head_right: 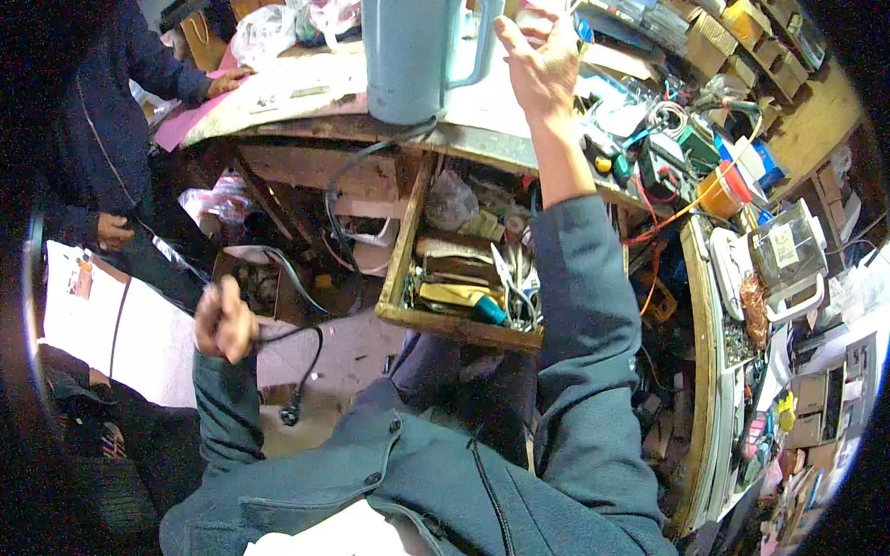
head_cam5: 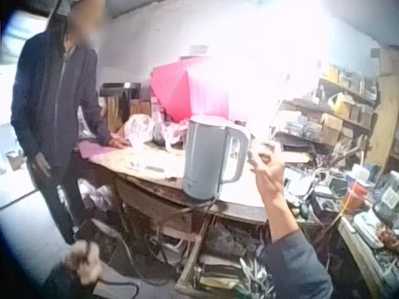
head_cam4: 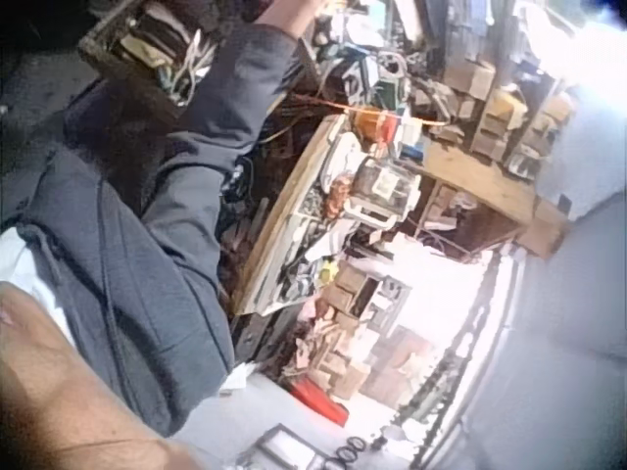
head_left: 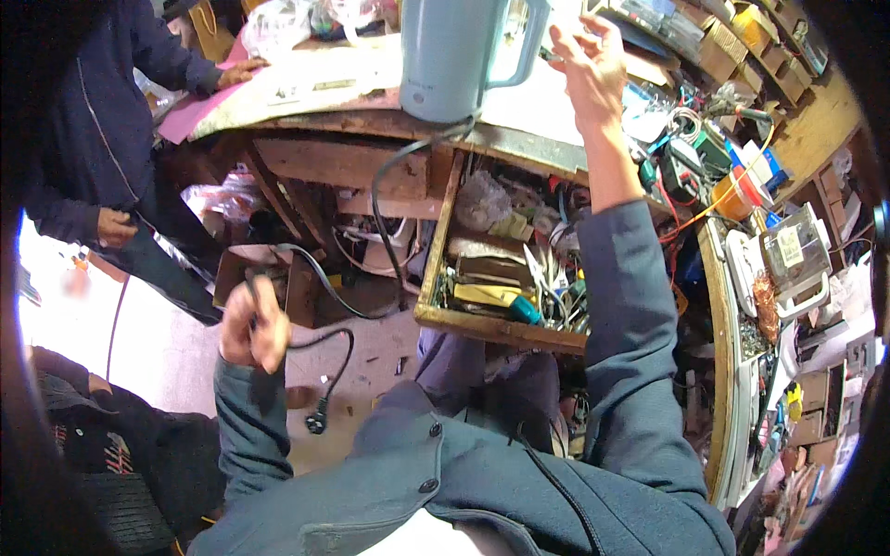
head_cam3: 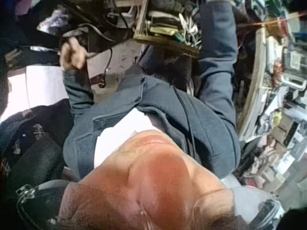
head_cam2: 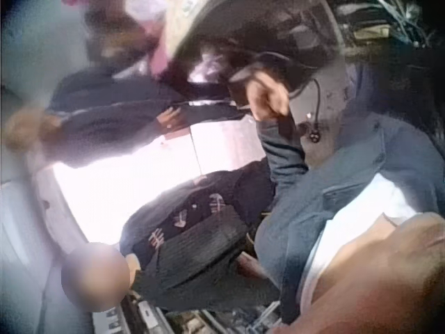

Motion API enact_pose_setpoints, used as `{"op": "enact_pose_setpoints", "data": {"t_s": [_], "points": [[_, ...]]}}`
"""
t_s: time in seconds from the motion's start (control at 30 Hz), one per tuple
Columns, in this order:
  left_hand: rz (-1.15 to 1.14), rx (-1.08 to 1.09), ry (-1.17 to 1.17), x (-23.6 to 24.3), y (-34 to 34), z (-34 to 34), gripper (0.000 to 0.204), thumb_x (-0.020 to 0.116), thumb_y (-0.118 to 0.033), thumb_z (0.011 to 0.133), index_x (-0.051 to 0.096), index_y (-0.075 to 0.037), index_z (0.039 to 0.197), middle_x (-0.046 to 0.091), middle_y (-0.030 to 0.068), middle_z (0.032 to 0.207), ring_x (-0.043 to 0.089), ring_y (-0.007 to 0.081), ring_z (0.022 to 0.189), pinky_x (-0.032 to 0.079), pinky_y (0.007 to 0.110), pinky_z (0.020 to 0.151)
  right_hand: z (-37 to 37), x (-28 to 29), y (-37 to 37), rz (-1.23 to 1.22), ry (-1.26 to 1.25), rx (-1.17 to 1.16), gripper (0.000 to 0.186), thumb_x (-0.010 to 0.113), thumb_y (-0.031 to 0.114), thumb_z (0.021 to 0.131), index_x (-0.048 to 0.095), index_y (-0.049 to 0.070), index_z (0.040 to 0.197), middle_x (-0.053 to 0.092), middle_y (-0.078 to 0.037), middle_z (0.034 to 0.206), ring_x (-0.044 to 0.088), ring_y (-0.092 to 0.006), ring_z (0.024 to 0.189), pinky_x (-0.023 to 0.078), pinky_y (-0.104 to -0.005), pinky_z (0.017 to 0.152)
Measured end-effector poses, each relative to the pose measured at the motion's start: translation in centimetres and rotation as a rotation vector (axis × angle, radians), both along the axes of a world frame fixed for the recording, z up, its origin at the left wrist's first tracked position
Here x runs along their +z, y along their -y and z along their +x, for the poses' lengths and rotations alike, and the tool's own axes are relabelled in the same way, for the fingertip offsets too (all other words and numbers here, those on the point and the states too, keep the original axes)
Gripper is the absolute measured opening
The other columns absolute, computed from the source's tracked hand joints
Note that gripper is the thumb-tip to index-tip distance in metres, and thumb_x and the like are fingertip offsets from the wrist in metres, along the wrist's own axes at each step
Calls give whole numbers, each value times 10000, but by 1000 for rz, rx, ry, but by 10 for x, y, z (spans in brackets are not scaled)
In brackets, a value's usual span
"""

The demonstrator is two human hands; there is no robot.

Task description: The person disassembles a circular appliance base, uses a screwdriver to remove a screw, and reassembles the base. They then handle a small white electrical component and test a black cylindrical device with multimeter probes.

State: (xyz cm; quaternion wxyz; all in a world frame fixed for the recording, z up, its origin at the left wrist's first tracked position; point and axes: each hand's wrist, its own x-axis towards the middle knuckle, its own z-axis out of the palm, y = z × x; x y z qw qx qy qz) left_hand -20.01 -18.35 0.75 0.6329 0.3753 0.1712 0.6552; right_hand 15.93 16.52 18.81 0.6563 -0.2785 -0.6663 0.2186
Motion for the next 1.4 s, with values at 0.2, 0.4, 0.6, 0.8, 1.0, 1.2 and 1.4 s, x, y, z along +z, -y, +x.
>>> {"op": "enact_pose_setpoints", "data": {"t_s": [0.2,0.4,0.6,0.8,1.0,1.2,1.4], "points": [[185,-165,425,128,-73,86,303,413,-280,1155,458,-80,931,509,8,736,502,109,601,437,201,499,1,-81,173,-603,207,1006,354,682,311,1017,706,-6,1173,744,-104,1009,723,-189,918,589,-346,830],[217,-397,525,169,-141,115,233,525,-156,1098,638,47,1118,617,103,1056,607,179,1000,636,219,765,-40,-130,278,-639,-186,1247,417,831,237,903,647,44,1224,629,-104,1293,581,-195,1233,447,-375,1092],[239,-134,523,182,-164,111,138,578,13,1015,600,73,1137,630,155,1101,700,211,932,659,300,860,3,-121,309,-774,-402,1135,596,868,232,850,563,99,1344,351,-153,1583,447,-282,1428,545,-425,1009],[265,-254,649,179,-182,123,192,573,16,1026,588,149,1163,628,241,1179,637,292,1140,672,268,849,-14,-135,329,-87,251,986,501,657,36,845,609,27,1344,381,-291,1544,437,-464,1409,385,-510,1162],[259,-105,486,163,-204,140,234,503,-34,1074,583,136,1213,643,224,1181,658,246,1096,654,233,774,1,-128,326,239,384,422,533,792,73,804,613,-29,1295,564,-270,1359,608,-459,1198,564,-474,991],[38,-100,173,116,-218,168,327,499,-246,1118,640,34,1214,714,173,1205,712,246,1106,646,308,835,71,-93,283,-290,-233,275,657,630,-68,962,344,-3,1551,616,-161,1272,624,-247,1205,528,-400,1051],[83,-11,-1122,63,-181,240,367,691,-405,996,718,-76,1157,753,154,1130,731,281,1005,579,438,783,100,-101,220,-533,-32,159,525,685,-16,958,519,-24,1455,650,-128,1273,611,-163,1195,530,-331,1022]]}}
